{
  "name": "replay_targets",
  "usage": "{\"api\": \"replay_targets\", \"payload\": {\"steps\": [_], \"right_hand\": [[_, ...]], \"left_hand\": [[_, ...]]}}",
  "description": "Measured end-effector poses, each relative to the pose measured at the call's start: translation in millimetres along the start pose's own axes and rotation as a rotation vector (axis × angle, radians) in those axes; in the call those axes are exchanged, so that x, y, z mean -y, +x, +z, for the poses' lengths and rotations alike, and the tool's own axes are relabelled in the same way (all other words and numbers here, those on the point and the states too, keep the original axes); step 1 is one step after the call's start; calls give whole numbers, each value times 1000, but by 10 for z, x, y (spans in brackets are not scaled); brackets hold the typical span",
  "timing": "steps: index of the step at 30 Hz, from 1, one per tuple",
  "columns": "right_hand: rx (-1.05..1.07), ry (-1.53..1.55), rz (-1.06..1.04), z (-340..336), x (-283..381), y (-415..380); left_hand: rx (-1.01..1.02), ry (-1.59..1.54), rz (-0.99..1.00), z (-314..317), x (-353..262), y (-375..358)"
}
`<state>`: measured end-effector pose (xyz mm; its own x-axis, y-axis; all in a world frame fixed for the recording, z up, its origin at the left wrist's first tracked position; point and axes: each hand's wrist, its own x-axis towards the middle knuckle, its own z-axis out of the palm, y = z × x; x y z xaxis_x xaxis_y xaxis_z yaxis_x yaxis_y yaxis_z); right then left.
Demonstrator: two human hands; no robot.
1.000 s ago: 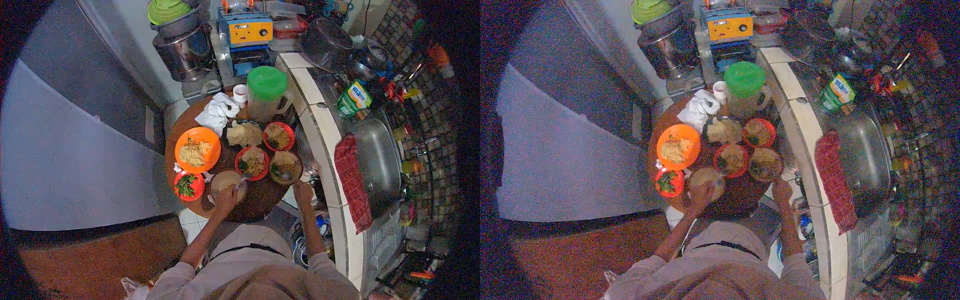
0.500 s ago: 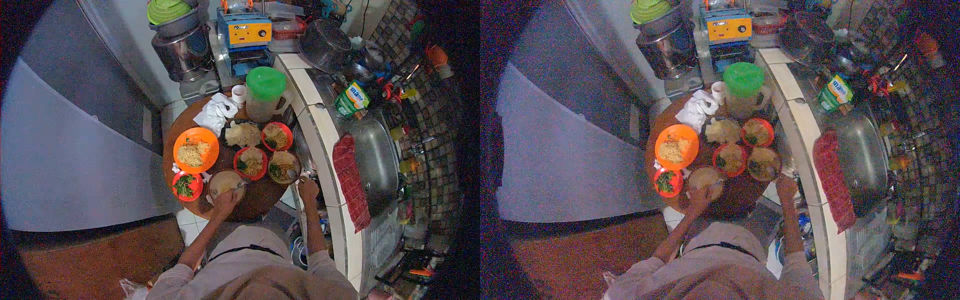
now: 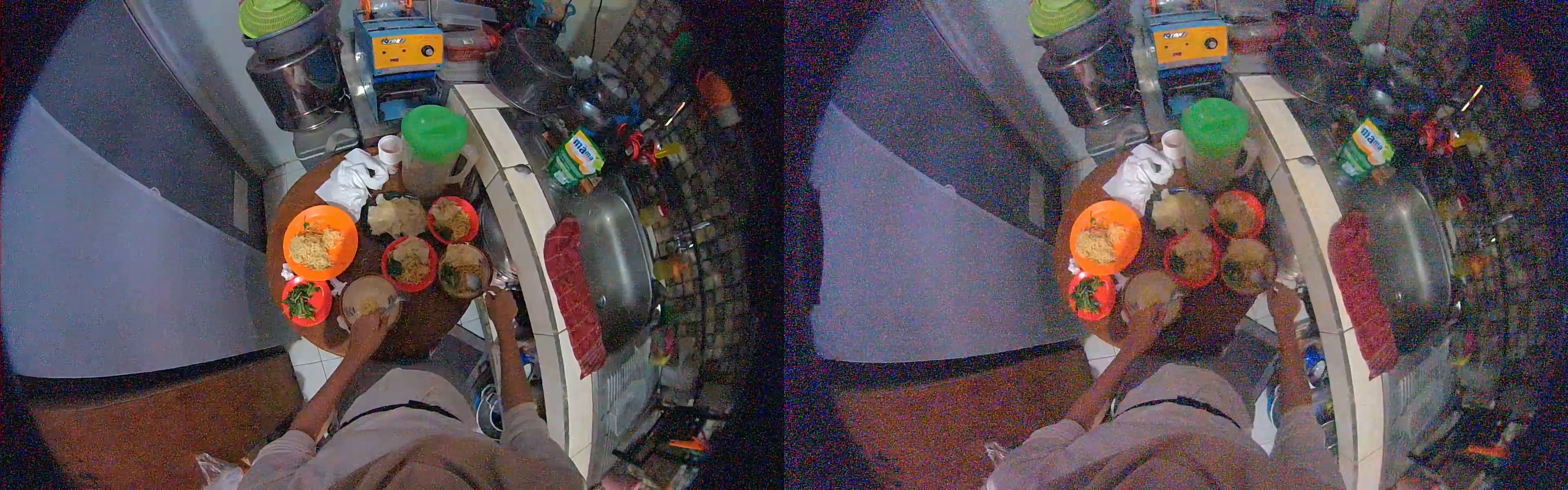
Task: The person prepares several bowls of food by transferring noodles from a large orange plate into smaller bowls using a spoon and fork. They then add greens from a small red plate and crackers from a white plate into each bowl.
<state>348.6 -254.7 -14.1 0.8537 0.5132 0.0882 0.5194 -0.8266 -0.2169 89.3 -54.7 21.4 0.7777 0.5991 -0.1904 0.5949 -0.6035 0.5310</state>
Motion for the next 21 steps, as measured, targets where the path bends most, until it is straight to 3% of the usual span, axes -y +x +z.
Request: {"api": "replay_targets", "payload": {"steps": [3, 10, 12, 13, 15, 19, 21], "right_hand": [[109, 272, 90, -87, -59, -36], [290, 559, 290, 191, -350, -73], [237, 752, 250, 349, -450, -105], [236, 752, 252, 375, -471, -125], [114, 693, 44, 413, -501, -155], [77, 629, 163, -125, -107, -143], [40, 353, 107, -261, -16, -131]], "left_hand": [[-101, -111, 70, 110, 65, -7], [-59, -15, 67, 247, 146, 14], [-119, 118, 236, 393, 277, 19], [-118, 118, 238, 263, 166, 32], [63, -65, 33, 4, -55, 47], [24, -154, 74, -63, -109, 41], [0, -121, 83, 13, -71, 65]]}}
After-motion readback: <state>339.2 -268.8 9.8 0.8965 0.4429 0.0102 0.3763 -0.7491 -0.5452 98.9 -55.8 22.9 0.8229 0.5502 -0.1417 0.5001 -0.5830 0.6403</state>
